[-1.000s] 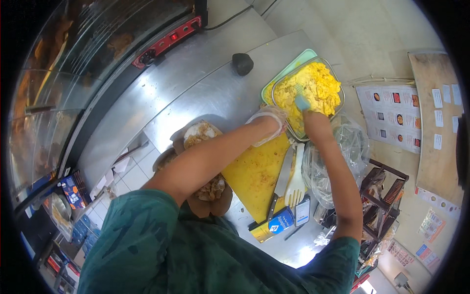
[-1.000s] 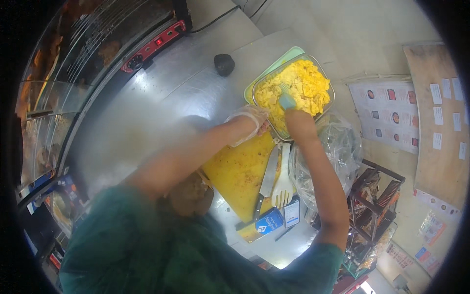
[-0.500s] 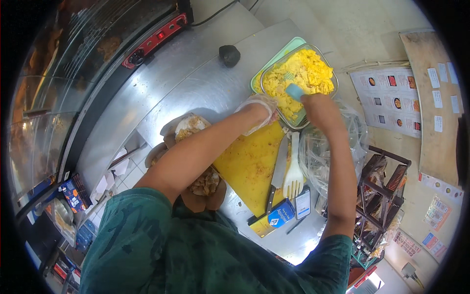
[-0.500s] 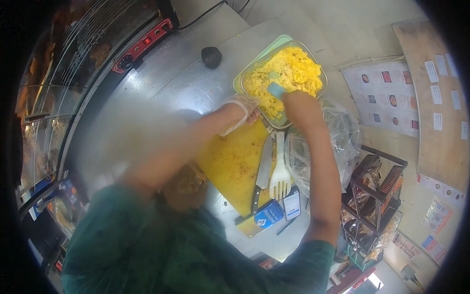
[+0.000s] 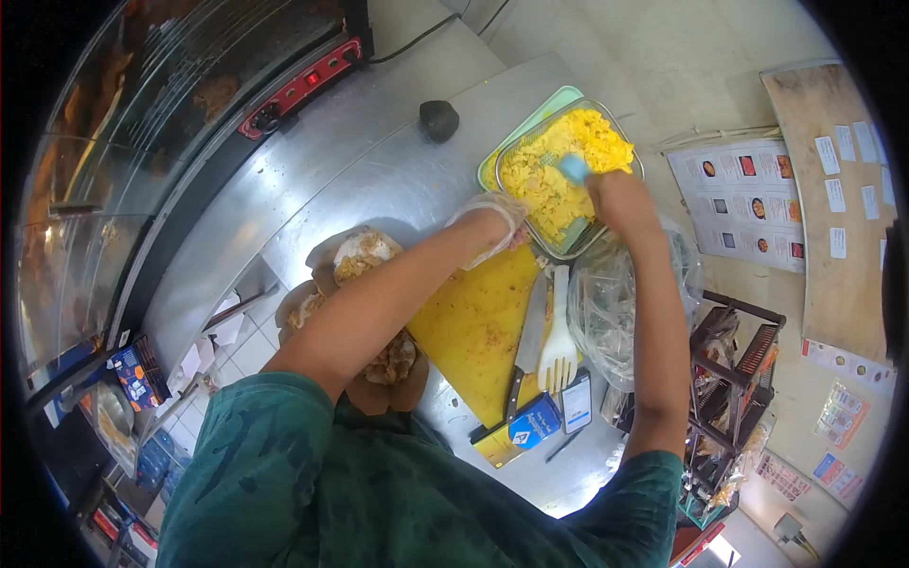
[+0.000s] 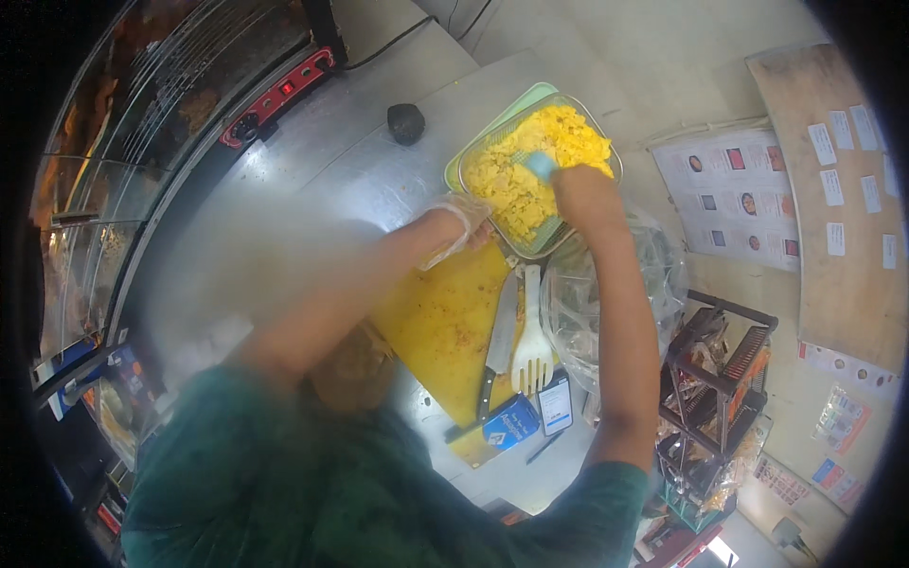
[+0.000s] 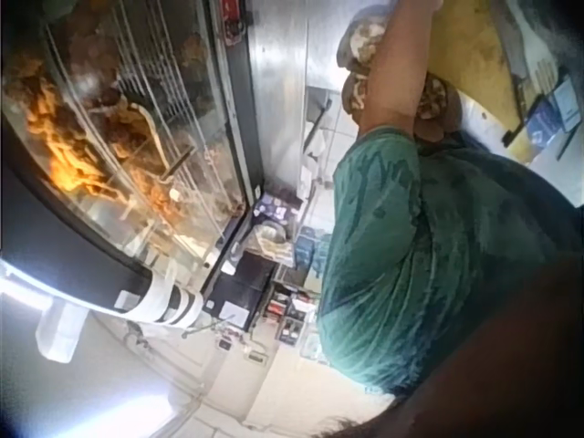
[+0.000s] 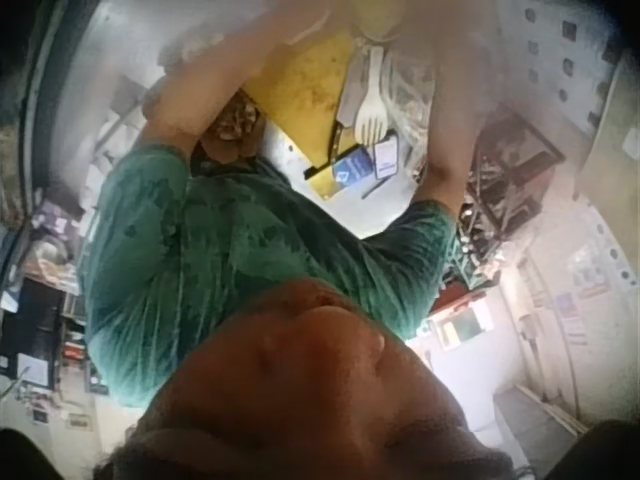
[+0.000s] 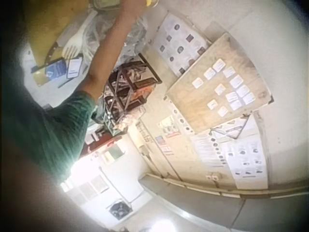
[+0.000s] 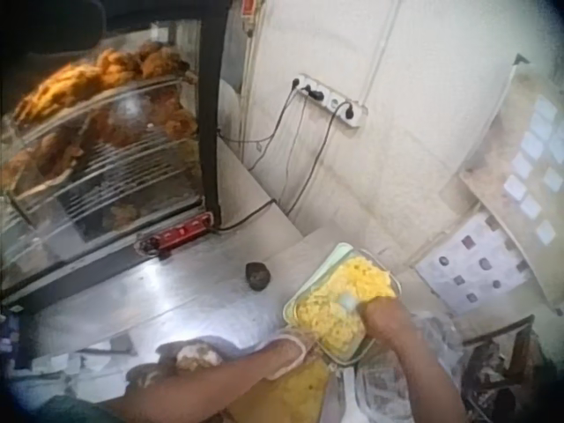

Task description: The person assembles food orders by placing shredded chicken and scrambled eggs into paper containers, adding sauce packets, and folding the containers for takeaway. The person handles multiple containers sequentially and attaches a receipt to the final package.

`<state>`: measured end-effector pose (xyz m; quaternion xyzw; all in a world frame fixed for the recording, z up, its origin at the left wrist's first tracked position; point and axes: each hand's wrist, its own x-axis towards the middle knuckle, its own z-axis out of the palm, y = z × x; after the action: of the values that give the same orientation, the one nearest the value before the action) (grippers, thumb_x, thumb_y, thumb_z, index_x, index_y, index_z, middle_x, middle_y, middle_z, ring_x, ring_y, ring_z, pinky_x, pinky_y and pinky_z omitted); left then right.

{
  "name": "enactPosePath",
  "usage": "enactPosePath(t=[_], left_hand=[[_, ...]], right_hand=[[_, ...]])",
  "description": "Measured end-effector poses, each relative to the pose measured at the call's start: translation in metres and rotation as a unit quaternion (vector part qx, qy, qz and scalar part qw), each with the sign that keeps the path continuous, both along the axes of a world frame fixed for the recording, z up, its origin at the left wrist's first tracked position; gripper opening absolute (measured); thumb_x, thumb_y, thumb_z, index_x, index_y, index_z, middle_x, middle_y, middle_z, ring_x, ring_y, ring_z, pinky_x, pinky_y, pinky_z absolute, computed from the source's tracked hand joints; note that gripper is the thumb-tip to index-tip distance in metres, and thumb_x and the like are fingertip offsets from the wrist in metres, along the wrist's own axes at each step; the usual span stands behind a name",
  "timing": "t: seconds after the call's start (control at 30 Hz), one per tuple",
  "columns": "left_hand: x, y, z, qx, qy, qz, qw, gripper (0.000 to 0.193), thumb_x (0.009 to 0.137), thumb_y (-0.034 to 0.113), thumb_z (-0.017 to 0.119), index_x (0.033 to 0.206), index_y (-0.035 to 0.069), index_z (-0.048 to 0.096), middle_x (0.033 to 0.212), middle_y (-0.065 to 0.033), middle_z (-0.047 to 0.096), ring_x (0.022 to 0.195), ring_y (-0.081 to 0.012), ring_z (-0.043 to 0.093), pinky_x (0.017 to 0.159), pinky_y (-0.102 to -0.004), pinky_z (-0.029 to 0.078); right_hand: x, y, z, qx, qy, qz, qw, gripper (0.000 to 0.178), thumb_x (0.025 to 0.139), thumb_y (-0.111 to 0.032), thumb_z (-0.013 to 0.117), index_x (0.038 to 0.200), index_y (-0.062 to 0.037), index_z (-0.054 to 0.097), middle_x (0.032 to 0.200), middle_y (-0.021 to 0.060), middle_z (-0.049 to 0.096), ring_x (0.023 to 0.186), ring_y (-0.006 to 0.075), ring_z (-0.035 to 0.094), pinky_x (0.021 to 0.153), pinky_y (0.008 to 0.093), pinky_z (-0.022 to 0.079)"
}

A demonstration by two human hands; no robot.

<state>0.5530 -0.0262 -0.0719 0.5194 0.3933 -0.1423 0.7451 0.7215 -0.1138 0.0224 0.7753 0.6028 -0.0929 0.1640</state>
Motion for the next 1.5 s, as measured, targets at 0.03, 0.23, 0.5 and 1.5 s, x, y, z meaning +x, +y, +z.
enactPosePath(t=[0.03, 0.23, 0.5, 1.5], left_hand=[[-0.002, -0.001, -0.003, -0.017, 0.003, 0.026, 1.0, 0.031, 0.096, 0.027, 0.047, 0.083, 0.001, 0.056, 0.067, -0.0115, 0.059, 0.053, -0.021, 0.056, 0.049, -0.0326, 0.049], [0.001, -0.002, -0.005, -0.042, -0.003, 0.078, 0.996, 0.033, 0.095, 0.029, 0.048, 0.077, 0.002, 0.056, 0.066, -0.0115, 0.059, 0.05, -0.0209, 0.054, 0.048, -0.0329, 0.048], [-0.004, -0.007, 0.006, -0.054, -0.01, 0.08, 0.995, 0.034, 0.095, 0.027, 0.048, 0.073, 0.003, 0.055, 0.061, -0.01, 0.056, 0.049, -0.0199, 0.053, 0.046, -0.0325, 0.045], [0.009, -0.007, 0.036, 0.182, 0.082, -0.315, 0.928, 0.032, 0.087, 0.033, 0.054, 0.079, 0.006, 0.069, 0.076, -0.0124, 0.068, 0.072, -0.0224, 0.067, 0.062, -0.0364, 0.052]], right_hand=[[0.004, 0.003, -0.007, 0.024, -0.019, -0.001, 1.0, 0.015, 0.082, -0.008, 0.049, 0.085, -0.0021, 0.062, 0.079, 0.0187, 0.064, 0.076, 0.0367, 0.064, 0.065, 0.0456, 0.051], [-0.018, -0.043, -0.049, -0.02, 0.046, 0.031, 0.998, 0.012, 0.082, -0.009, 0.05, 0.086, -0.0024, 0.059, 0.082, 0.0171, 0.065, 0.075, 0.036, 0.064, 0.067, 0.0464, 0.051], [-0.039, -0.05, -0.03, -0.004, 0.205, 0.008, 0.979, 0.012, 0.08, -0.006, 0.051, 0.083, 0.0013, 0.06, 0.073, 0.0217, 0.062, 0.074, 0.0388, 0.061, 0.067, 0.0459, 0.048], [0.002, -0.078, -0.068, 0.109, 0.492, -0.175, 0.846, 0.023, 0.092, -0.018, 0.054, 0.091, 0.0017, 0.064, 0.063, -0.0038, 0.051, 0.052, 0.0123, 0.042, 0.049, 0.0281, 0.036]])
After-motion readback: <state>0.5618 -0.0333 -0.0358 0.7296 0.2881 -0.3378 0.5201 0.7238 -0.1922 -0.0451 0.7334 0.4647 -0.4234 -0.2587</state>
